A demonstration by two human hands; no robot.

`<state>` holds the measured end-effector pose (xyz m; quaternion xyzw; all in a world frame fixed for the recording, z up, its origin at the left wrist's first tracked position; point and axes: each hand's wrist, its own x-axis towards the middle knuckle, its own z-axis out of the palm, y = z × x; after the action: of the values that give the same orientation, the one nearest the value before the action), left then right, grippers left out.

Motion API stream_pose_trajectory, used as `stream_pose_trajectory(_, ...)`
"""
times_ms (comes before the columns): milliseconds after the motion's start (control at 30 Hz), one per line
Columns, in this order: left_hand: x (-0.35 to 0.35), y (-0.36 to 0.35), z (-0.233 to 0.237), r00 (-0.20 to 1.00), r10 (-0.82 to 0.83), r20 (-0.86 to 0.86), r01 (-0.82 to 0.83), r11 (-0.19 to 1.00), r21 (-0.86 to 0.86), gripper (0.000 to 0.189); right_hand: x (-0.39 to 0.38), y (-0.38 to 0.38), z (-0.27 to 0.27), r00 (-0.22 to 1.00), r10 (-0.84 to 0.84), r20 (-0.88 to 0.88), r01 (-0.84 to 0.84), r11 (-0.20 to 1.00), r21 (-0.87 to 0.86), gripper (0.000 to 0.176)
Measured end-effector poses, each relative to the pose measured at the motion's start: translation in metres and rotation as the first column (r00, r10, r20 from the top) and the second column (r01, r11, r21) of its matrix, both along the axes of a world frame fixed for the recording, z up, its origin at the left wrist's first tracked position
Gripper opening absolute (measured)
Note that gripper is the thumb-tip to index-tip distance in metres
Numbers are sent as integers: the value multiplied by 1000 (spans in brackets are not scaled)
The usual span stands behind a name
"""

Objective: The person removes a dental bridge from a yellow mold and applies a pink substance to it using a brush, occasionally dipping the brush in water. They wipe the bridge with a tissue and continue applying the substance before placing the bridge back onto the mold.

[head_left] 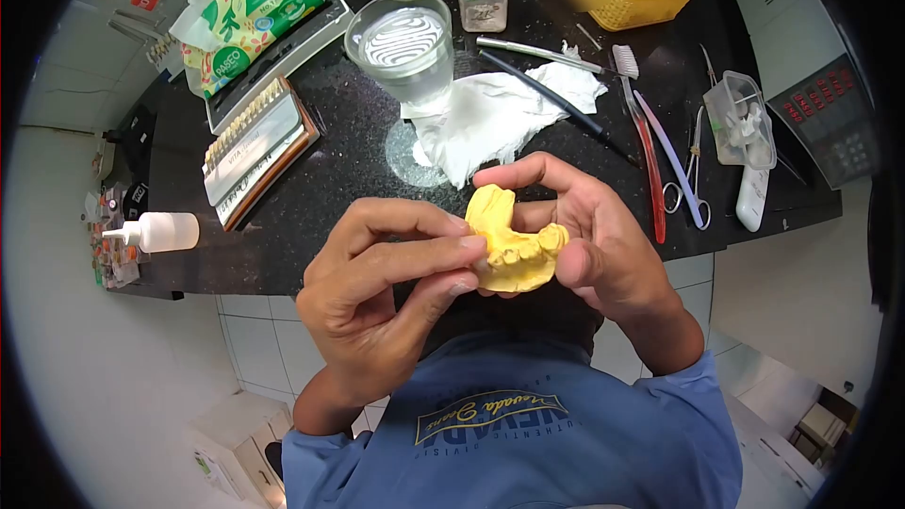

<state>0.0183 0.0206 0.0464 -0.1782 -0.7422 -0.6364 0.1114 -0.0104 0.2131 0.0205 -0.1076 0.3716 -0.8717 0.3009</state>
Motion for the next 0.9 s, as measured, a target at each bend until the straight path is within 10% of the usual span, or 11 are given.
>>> stream_pose_trajectory(900,7,2,19,996,-54,-66,54,999,-8,20,13,1,18,992,113,54,-117,989,85,87)
